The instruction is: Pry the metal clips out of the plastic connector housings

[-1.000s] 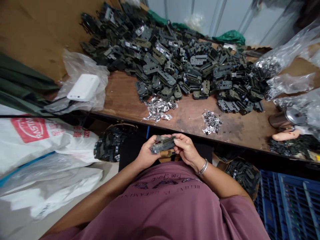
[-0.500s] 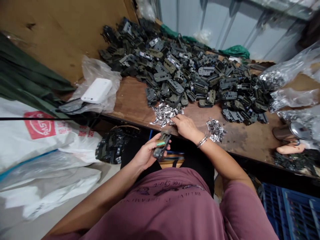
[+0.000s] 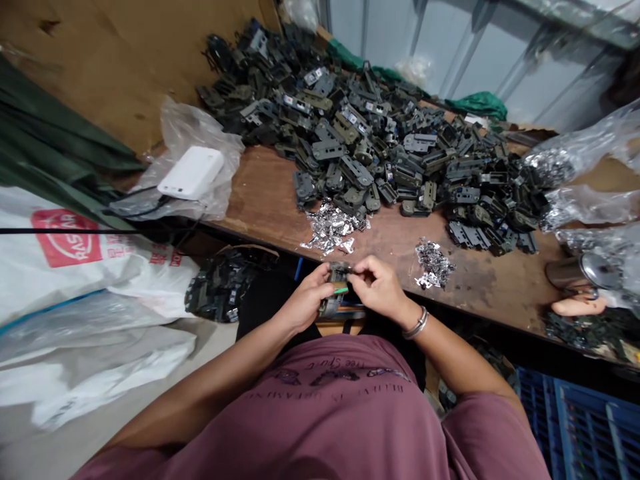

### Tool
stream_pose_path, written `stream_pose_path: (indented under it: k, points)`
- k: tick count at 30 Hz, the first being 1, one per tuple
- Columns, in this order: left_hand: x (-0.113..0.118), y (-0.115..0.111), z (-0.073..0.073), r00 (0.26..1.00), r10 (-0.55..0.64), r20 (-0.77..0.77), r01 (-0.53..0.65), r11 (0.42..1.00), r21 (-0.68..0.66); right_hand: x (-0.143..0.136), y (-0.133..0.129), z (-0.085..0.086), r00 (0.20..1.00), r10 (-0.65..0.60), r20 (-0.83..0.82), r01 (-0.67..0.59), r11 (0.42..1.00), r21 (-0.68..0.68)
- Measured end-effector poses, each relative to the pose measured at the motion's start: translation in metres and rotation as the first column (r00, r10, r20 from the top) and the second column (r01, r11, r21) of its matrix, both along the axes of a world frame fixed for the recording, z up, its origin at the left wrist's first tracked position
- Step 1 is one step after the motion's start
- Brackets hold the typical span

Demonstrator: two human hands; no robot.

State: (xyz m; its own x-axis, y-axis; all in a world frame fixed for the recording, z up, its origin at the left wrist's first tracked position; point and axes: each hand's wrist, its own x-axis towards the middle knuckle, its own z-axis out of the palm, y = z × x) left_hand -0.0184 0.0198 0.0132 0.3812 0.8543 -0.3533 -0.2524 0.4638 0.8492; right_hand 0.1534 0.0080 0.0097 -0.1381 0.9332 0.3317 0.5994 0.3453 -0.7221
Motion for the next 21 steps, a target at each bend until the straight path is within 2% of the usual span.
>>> stream_pose_path:
  k: [2,5,11,14,17,19,21]
  points:
    - [0.002,-0.001,0.000,0.999,-0.028,-0.047,0.032,0.996,0.084,-0.012,-0.009,0.000,0.996,-0.016,-0.084,0.025,0.995,0.099]
    - [0.000,-0.003,0.001,0.985,-0.052,-0.167,0.085,0.977,0.196,-0.020,-0.014,0.001,0.997,0.033,-0.073,-0.016,0.974,0.227]
    - [0.000,-0.006,0.000,0.908,0.004,-0.418,0.162,0.919,0.360,-0.019,-0.016,-0.001,1.000,0.006,-0.009,-0.003,0.961,0.276]
    - [0.001,-0.009,-0.002,0.831,0.067,-0.552,0.217,0.875,0.433,-0.019,-0.021,-0.007,0.997,-0.027,0.069,0.004,0.950,0.313]
    - [-0.001,-0.012,0.001,0.705,0.082,-0.705,0.340,0.833,0.437,-0.020,-0.026,-0.015,0.989,-0.042,0.138,-0.008,0.940,0.340]
    - [-0.005,-0.013,0.005,0.616,0.049,-0.786,0.438,0.809,0.393,-0.020,-0.028,-0.016,0.991,-0.008,0.134,-0.036,0.945,0.326]
    - [-0.009,-0.013,0.008,0.572,0.012,-0.820,0.504,0.783,0.364,-0.018,-0.029,-0.013,0.995,0.071,0.076,-0.090,0.958,0.272]
